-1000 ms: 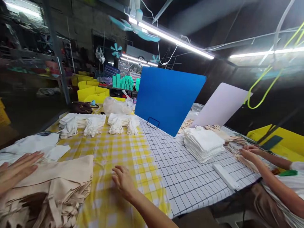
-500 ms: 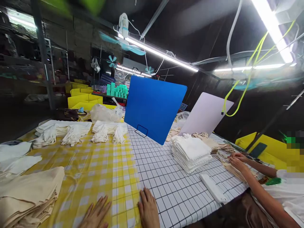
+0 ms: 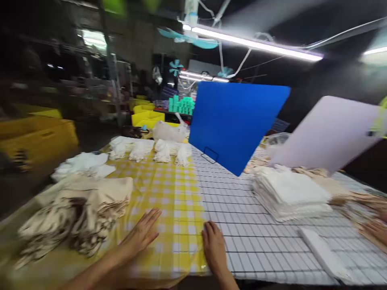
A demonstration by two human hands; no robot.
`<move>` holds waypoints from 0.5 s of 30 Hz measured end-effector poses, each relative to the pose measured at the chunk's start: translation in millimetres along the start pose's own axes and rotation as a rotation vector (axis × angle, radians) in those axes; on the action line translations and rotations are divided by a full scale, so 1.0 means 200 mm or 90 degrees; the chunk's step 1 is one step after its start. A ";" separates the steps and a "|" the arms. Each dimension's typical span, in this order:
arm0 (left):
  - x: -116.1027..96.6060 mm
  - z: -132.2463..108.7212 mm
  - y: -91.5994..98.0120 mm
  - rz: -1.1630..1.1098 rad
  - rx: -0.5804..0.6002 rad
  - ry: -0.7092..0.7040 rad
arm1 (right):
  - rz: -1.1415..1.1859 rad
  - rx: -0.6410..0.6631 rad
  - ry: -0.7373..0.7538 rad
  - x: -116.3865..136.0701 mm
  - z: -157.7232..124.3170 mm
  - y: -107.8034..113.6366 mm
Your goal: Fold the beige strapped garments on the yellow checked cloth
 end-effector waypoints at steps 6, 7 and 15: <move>0.22 -0.29 0.67 0.000 -0.313 0.094 | 0.195 -0.031 0.036 0.21 0.18 0.06; 0.30 -0.34 0.77 0.014 -0.359 0.125 | 0.244 0.006 0.027 0.30 0.22 0.06; 1.03 -0.57 1.15 -0.052 -0.367 0.581 | 0.659 0.434 -0.199 1.19 0.51 -0.18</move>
Point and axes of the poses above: each hand's wrist, its own z-axis towards the middle knuckle, its own y-axis out of the back of the hand, x = y × z, the point moved 3 cm from there along z, towards the middle knuckle, and after that the axes turned 10 degrees about x, right-handed, at the moved point
